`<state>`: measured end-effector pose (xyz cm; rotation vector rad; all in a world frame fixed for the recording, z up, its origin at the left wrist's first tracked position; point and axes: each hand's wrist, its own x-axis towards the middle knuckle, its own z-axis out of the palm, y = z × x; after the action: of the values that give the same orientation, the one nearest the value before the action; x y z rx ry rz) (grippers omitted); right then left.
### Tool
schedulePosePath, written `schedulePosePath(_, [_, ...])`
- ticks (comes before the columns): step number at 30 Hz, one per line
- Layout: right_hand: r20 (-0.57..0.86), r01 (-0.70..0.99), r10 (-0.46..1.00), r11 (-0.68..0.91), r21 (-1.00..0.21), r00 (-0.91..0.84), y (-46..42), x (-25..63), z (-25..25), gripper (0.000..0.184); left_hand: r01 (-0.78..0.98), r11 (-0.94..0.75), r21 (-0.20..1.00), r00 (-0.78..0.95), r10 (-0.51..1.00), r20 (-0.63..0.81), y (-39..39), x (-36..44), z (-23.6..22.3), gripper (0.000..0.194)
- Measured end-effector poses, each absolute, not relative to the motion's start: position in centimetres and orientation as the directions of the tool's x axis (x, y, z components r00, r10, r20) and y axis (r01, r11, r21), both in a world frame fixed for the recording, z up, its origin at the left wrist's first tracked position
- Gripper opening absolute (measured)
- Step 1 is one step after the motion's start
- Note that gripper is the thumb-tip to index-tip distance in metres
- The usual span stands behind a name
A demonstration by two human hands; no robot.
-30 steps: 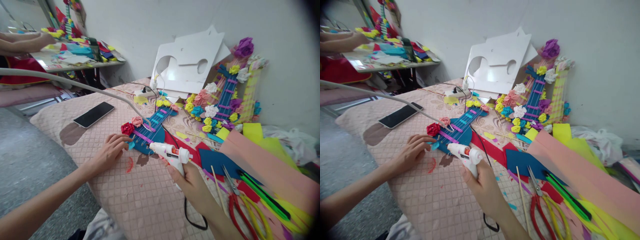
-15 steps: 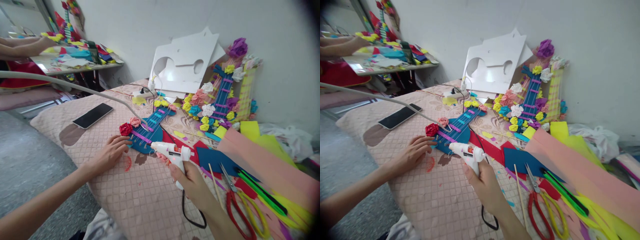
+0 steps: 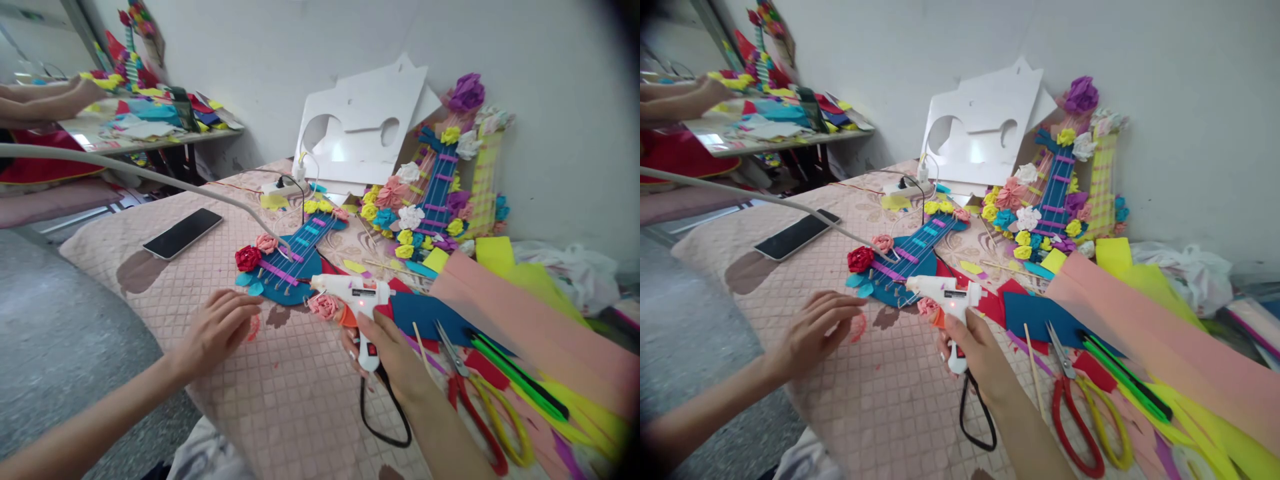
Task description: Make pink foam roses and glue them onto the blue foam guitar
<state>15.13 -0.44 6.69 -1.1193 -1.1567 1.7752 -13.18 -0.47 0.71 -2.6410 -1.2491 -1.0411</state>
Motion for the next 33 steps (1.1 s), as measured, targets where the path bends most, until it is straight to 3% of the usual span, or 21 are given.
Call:
schedulePosePath(6, [-0.220,-0.275,0.887,-0.348,-0.896,-0.406,0.3,15.9,6.9,0.034,0.634,-0.650,0.419,0.448,0.750,0.487,-0.2,-7.3,1.7,0.019])
schedulePosePath(10, [-0.179,-0.372,0.910,-0.323,-0.870,-0.373,0.5,16.3,6.9,0.029,0.681,-0.631,0.372,0.460,0.764,0.454,1.5,-4.0,2.0,0.034])
schedulePosePath(14, [-0.145,-0.420,0.925,-0.294,-0.859,-0.351,0.4,16.6,6.8,0.029,0.779,-0.558,0.286,0.479,0.824,0.301,2.8,-1.8,2.2,0.058])
schedulePosePath(20, [-0.141,-0.419,0.914,-0.306,-0.855,-0.381,0.4,16.9,6.8,0.029,0.826,-0.495,0.269,0.467,0.869,0.162,3.0,-0.7,2.6,0.053])
schedulePosePath(29, [-0.119,-0.455,0.935,-0.270,-0.848,-0.334,0.6,17.1,6.4,0.027,0.763,-0.503,0.407,0.448,0.865,0.228,2.3,-2.4,2.0,0.056])
schedulePosePath(33, [-0.140,-0.330,0.961,-0.216,-0.919,-0.238,0.8,17.1,5.8,0.032,0.749,-0.466,0.471,0.362,0.883,0.299,1.6,-4.2,2.2,0.056])
